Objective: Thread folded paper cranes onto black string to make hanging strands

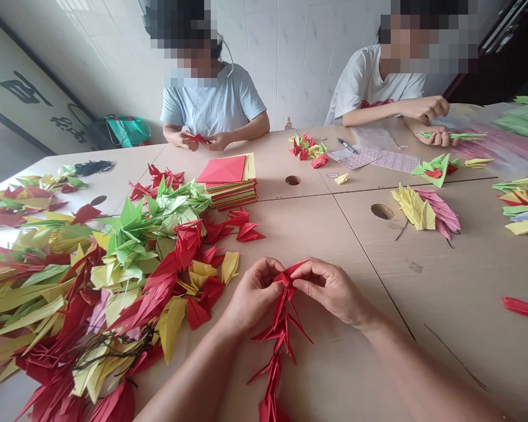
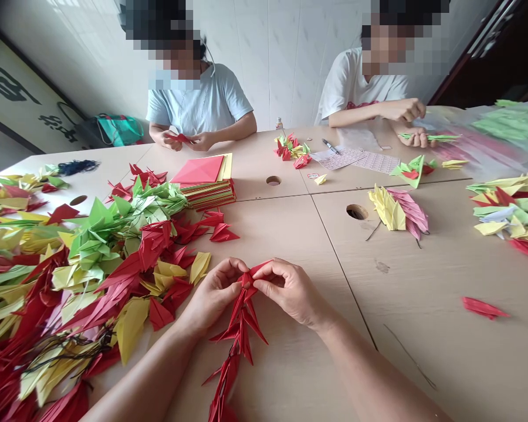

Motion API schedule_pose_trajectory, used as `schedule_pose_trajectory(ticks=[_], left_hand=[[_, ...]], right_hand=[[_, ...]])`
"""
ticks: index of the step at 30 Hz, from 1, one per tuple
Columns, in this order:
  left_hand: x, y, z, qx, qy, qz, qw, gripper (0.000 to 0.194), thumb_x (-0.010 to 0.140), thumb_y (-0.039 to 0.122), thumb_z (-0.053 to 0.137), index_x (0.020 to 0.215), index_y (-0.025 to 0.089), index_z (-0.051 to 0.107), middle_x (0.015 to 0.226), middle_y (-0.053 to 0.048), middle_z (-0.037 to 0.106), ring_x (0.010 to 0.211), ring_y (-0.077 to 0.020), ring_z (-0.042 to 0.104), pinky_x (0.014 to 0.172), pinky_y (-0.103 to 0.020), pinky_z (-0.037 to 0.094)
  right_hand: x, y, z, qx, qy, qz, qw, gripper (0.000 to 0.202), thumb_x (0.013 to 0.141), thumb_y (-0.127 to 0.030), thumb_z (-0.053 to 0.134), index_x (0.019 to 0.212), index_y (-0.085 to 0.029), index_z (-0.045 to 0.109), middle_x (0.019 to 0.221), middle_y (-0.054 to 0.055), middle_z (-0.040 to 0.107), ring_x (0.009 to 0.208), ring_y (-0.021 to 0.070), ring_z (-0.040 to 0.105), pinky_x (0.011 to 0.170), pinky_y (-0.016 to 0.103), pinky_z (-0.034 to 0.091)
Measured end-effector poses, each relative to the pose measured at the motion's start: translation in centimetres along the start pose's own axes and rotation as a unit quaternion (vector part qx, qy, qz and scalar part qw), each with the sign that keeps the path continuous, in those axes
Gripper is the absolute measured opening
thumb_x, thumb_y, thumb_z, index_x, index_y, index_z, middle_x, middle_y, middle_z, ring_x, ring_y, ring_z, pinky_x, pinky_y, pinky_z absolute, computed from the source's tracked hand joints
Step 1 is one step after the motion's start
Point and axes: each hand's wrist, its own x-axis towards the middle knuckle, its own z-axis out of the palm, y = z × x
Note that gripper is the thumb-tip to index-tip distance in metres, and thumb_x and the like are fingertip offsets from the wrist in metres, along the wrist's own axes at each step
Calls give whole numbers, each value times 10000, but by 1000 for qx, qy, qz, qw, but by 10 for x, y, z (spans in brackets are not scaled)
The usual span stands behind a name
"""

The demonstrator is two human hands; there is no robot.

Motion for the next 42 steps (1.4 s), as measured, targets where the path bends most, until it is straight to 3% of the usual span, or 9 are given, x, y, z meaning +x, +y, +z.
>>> schedule_pose_trajectory(ticks=[10,29,37,42], left_hand=[[2,-4,-2,-46,-5,-13,999,327,653,290,796,808,159,540,717,31,586,644,-81,535,641,-205,407],[2,-3,0,7,22,5,1000,273,659,280,760,769,162,540,682,35,554,620,-81,486,618,-205,384],[1,0,-1,50,-3,19,999,256,708,350,731,808,158,593,748,0,572,693,-113,515,659,-227,398],[2,-2,-4,21,-21,6,1000,278,693,341,755,785,158,566,764,2,575,690,-107,515,654,-224,396]], right_hand=[[1,3,2,-69,28,-29,997,106,850,-276,610,809,-202,674,831,28,611,773,146,591,689,261,488],[-1,1,5,-153,35,-84,984,87,853,-184,580,808,-212,648,812,29,624,741,142,597,662,254,495],[-1,3,3,-143,40,-58,987,87,848,-210,588,805,-212,663,832,34,629,770,158,615,681,267,508],[-1,3,3,-145,43,-56,987,89,845,-213,597,782,-211,661,800,30,622,742,153,602,646,257,493]])
